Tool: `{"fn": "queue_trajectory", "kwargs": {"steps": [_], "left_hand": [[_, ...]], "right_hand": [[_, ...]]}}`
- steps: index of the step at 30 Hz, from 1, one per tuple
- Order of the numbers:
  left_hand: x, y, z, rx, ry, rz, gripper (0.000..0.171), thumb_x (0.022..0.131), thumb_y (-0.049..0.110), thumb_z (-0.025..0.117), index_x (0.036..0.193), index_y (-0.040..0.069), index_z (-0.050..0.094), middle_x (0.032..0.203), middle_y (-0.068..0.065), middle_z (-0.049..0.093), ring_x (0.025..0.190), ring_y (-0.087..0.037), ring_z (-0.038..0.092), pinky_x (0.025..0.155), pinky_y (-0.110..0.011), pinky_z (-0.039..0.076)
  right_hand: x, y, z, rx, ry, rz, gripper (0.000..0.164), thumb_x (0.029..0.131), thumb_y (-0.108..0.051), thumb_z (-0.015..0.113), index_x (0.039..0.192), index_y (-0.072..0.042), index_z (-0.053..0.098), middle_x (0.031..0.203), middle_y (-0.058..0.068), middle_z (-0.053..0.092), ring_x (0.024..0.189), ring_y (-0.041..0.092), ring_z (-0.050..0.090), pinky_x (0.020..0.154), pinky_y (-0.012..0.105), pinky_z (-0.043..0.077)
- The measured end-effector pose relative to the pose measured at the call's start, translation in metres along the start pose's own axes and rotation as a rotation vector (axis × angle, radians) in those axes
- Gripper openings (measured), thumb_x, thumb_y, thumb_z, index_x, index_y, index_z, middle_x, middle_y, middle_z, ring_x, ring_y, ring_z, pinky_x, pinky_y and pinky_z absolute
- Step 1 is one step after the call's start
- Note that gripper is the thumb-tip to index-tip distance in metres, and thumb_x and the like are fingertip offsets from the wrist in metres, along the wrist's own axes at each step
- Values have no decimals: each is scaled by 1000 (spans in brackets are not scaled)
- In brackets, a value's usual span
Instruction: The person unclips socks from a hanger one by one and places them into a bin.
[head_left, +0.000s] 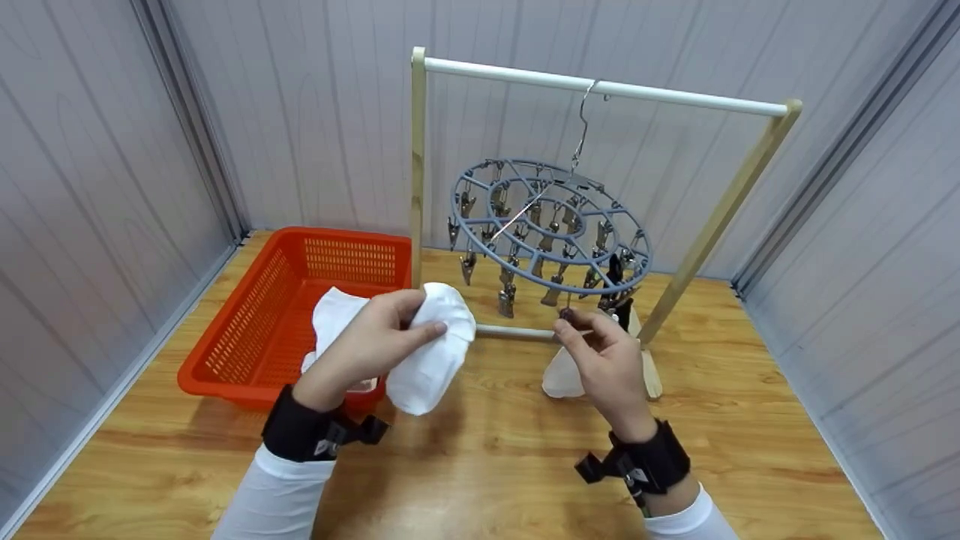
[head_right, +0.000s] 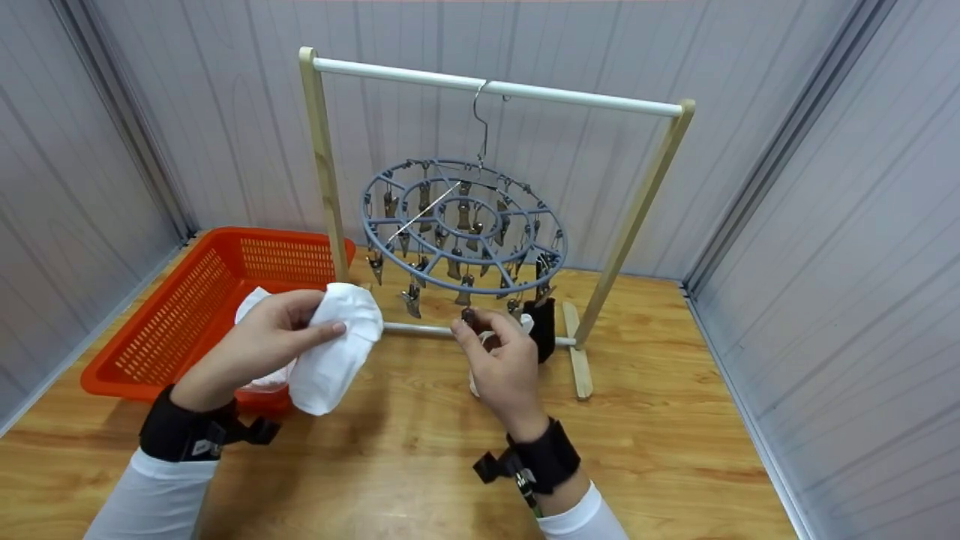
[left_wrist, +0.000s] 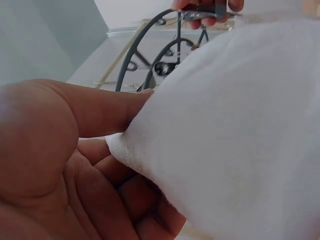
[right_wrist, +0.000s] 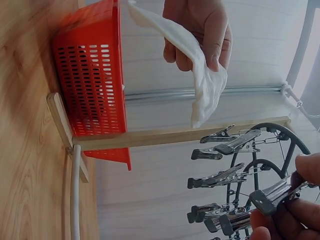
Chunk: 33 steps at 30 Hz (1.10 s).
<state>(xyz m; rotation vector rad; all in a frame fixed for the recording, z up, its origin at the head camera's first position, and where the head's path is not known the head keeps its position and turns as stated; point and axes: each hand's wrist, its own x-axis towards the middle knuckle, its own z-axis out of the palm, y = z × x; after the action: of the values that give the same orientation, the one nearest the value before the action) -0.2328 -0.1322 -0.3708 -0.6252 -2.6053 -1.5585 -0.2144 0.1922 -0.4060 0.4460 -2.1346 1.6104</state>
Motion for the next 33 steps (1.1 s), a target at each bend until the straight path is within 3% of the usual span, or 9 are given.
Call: {"fn": "queue_trajectory", "kwargs": {"steps": [6,12,18,28,33], "left_hand": [[-3,-4,-18,48,76,-19,21,104,20,81,111,4,68,89,-7,59,86,-25,58,71,-36,52],[-7,-10,-34,49,136,-23,18,105,16,78,108,3,66,91,-8,61,85,-24,59,71,-33,55],[-8,-19,-48,86,159,-66,18,107,16,75,104,5,62,91,-8,55,87,-25,55,72,-32,51],[-10,-32,-64,147,164,-84,16,108,12,71,98,5,60,86,-5,53,83,-23,54,71,-33,46],[-6,-45,-66,249,121,-105,14,108,9,67,99,3,59,83,-5,45,80,-26,50,72,-41,41]], "right_hand": [[-1,-2,0,-68,5,-75,20,107,-6,74,125,1,78,118,12,76,99,16,68,87,26,54],[-2,-4,0,-115,11,-122,20,108,-9,74,127,-2,79,118,9,76,101,15,67,89,26,53],[-2,-5,-2,-231,61,-325,23,107,-4,75,130,-2,77,119,9,75,106,20,65,86,28,48],[5,-10,-14,-333,251,-547,29,97,2,80,126,2,79,118,17,76,100,30,63,86,29,44],[13,-8,-21,-361,349,-610,32,95,-3,81,125,6,78,123,22,75,110,38,65,101,30,47]]}}
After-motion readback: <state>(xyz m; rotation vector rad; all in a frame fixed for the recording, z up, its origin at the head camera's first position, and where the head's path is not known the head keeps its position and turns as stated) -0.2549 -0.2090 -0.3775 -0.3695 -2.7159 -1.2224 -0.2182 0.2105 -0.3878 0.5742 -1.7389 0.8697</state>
